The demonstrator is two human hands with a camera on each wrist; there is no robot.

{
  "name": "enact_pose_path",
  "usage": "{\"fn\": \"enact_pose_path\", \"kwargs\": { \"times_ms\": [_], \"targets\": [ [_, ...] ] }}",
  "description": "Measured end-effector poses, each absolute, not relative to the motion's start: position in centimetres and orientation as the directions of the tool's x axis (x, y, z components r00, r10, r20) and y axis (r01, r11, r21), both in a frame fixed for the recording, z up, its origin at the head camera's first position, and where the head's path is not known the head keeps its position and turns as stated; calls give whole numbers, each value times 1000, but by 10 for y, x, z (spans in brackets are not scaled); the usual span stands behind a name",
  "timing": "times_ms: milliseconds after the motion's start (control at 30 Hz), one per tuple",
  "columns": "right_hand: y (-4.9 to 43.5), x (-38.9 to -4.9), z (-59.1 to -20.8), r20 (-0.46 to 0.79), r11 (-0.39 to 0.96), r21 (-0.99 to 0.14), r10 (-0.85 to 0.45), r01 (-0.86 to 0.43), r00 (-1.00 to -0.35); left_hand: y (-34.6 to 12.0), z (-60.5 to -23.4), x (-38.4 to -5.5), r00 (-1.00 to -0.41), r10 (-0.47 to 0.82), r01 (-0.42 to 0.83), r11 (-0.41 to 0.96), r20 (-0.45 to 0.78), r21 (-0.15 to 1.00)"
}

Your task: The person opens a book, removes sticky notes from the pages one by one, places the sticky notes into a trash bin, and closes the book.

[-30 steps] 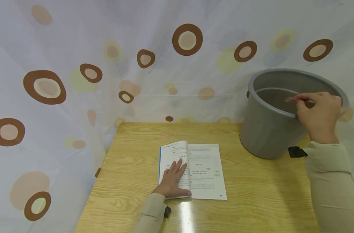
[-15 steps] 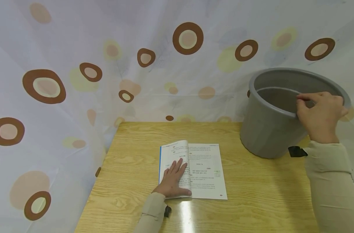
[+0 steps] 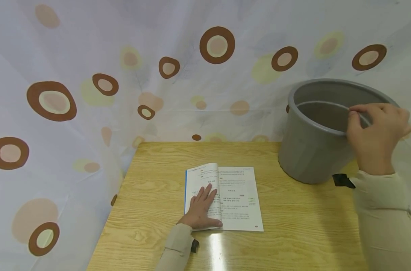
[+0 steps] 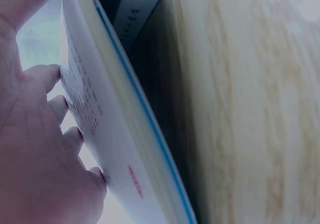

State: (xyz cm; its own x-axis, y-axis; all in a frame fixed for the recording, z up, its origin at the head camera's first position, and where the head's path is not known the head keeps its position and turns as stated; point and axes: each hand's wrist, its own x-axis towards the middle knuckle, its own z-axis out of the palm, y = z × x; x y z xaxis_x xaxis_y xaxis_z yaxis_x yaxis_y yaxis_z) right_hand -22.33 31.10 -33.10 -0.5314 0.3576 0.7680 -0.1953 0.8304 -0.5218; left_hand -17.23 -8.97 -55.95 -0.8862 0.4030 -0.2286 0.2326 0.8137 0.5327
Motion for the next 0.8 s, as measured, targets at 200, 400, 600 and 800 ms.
{"fn": "enact_pose_path", "kwargs": {
  "times_ms": [200, 400, 600, 800],
  "targets": [
    [272, -199, -324, 877, 809, -463, 359, -362, -319, -86, -558, -171, -896, 389, 215, 801, -213, 559],
    [244, -179, -333, 911, 792, -408, 322, -454, -256, -91, -550, -168, -913, 363, 161, 739, -186, 654],
    [231, -167, -363, 911, 760, -398, 261, -514, -320, -94, -539, -170, -967, 228, 66, 656, -114, 752],
    [231, -159, -392, 884, 776, -394, 172, -493, -435, -93, -534, -168, -990, -100, -140, 692, -98, 708]
  ]
}}
